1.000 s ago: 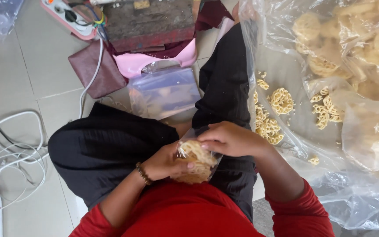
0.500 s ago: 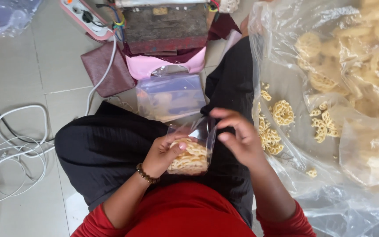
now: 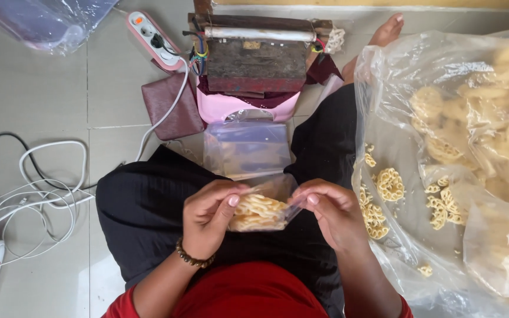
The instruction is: Manually filling small plastic bags with crackers and sealing them using a heat sealer.
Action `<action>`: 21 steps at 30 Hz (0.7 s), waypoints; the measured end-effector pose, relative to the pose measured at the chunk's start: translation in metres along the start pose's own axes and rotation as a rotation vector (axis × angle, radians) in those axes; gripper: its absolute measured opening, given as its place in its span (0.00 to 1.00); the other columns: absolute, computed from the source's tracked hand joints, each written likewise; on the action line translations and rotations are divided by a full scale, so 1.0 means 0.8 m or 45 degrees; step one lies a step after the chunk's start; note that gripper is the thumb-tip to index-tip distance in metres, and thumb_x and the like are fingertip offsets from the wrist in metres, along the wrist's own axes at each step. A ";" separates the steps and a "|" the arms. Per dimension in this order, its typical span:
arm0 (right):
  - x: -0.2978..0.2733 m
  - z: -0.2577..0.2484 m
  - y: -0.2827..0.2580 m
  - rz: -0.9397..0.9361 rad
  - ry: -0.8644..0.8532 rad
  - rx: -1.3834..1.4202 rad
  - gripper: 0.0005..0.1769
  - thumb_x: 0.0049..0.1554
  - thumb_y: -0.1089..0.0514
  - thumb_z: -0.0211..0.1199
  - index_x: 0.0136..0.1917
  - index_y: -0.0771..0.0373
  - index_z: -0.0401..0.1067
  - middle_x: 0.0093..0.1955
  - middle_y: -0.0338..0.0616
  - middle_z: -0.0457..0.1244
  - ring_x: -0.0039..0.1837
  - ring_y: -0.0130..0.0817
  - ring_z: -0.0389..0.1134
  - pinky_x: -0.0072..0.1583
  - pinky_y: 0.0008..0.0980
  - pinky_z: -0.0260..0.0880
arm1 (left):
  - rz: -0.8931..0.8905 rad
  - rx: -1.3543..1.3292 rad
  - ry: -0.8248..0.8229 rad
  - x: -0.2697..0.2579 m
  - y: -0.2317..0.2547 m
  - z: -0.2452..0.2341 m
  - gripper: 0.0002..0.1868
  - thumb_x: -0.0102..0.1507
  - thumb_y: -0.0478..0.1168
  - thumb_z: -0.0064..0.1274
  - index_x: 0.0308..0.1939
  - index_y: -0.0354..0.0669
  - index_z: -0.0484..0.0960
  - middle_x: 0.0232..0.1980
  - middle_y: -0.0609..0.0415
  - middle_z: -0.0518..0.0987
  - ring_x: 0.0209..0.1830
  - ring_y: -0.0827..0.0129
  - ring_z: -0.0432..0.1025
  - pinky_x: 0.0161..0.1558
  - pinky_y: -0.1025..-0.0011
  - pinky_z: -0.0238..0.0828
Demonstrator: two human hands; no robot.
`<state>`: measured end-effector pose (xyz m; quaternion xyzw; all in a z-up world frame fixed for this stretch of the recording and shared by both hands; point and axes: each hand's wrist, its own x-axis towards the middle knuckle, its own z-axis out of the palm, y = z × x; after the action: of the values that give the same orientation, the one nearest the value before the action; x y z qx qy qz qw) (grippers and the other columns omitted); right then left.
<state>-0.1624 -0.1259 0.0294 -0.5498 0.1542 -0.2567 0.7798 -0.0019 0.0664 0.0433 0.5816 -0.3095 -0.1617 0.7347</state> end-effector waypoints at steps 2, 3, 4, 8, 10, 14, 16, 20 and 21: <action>-0.001 0.005 -0.017 0.004 -0.057 0.027 0.05 0.59 0.69 0.62 0.49 0.73 0.76 0.47 0.61 0.69 0.51 0.51 0.76 0.56 0.49 0.80 | 0.051 -0.053 0.029 -0.003 0.008 0.001 0.07 0.66 0.32 0.54 0.44 0.33 0.85 0.41 0.44 0.86 0.43 0.59 0.83 0.50 0.62 0.83; -0.002 0.007 -0.025 0.011 -0.107 0.058 0.08 0.59 0.69 0.64 0.52 0.66 0.78 0.49 0.55 0.70 0.53 0.49 0.75 0.59 0.45 0.80 | 0.095 -0.105 0.052 -0.004 0.012 0.001 0.04 0.66 0.31 0.55 0.45 0.34 0.82 0.42 0.45 0.85 0.44 0.60 0.83 0.54 0.63 0.87; -0.004 0.008 -0.029 0.011 -0.111 0.056 0.08 0.59 0.69 0.64 0.52 0.66 0.78 0.49 0.55 0.70 0.53 0.49 0.75 0.59 0.45 0.80 | 0.098 -0.106 0.055 0.001 0.022 -0.003 0.04 0.66 0.31 0.55 0.45 0.34 0.82 0.42 0.45 0.85 0.44 0.60 0.83 0.54 0.63 0.87; -0.004 0.011 -0.046 -0.182 -0.194 -0.653 0.02 0.59 0.59 0.65 0.47 0.56 0.77 0.57 0.48 0.70 0.65 0.43 0.71 0.67 0.40 0.72 | 0.141 0.080 -0.148 0.010 0.033 -0.016 0.07 0.68 0.37 0.51 0.38 0.40 0.82 0.43 0.47 0.84 0.50 0.56 0.81 0.63 0.55 0.80; 0.000 0.010 -0.047 -0.214 -0.205 -0.805 0.01 0.60 0.61 0.63 0.46 0.59 0.74 0.57 0.48 0.69 0.67 0.47 0.70 0.67 0.43 0.71 | 0.120 0.124 -0.148 0.007 0.018 -0.024 0.08 0.70 0.37 0.48 0.37 0.44 0.80 0.42 0.50 0.83 0.50 0.58 0.81 0.64 0.54 0.78; 0.001 0.005 -0.033 0.009 -0.056 -0.916 0.04 0.60 0.67 0.59 0.43 0.60 0.68 0.44 0.45 0.70 0.50 0.33 0.74 0.56 0.30 0.75 | -0.190 0.239 -0.027 0.003 -0.013 -0.034 0.06 0.66 0.34 0.55 0.34 0.45 0.77 0.37 0.56 0.83 0.44 0.70 0.82 0.46 0.74 0.82; 0.007 0.009 -0.038 0.012 0.004 -0.843 0.08 0.60 0.71 0.58 0.46 0.59 0.65 0.41 0.46 0.70 0.48 0.31 0.74 0.56 0.30 0.76 | -0.245 0.167 0.024 0.010 -0.013 -0.038 0.06 0.65 0.31 0.57 0.36 0.45 0.76 0.35 0.58 0.80 0.38 0.74 0.81 0.44 0.76 0.84; 0.018 0.020 -0.053 -0.071 -0.203 -1.072 0.09 0.57 0.72 0.59 0.43 0.61 0.74 0.43 0.41 0.68 0.46 0.29 0.71 0.50 0.24 0.72 | -0.308 0.243 -0.114 0.021 -0.003 -0.047 0.11 0.63 0.25 0.49 0.40 0.40 0.86 0.38 0.53 0.87 0.40 0.72 0.83 0.41 0.78 0.84; 0.020 0.021 -0.052 -0.078 -0.222 -1.033 0.08 0.54 0.73 0.61 0.42 0.62 0.73 0.43 0.42 0.66 0.46 0.30 0.70 0.51 0.25 0.72 | -0.386 0.239 -0.144 0.025 -0.002 -0.049 0.13 0.61 0.25 0.50 0.41 0.40 0.88 0.39 0.52 0.88 0.40 0.73 0.84 0.38 0.79 0.85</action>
<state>-0.1497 -0.1330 0.0747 -0.8365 0.1600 -0.1507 0.5020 0.0389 0.0838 0.0421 0.6776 -0.2730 -0.2734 0.6258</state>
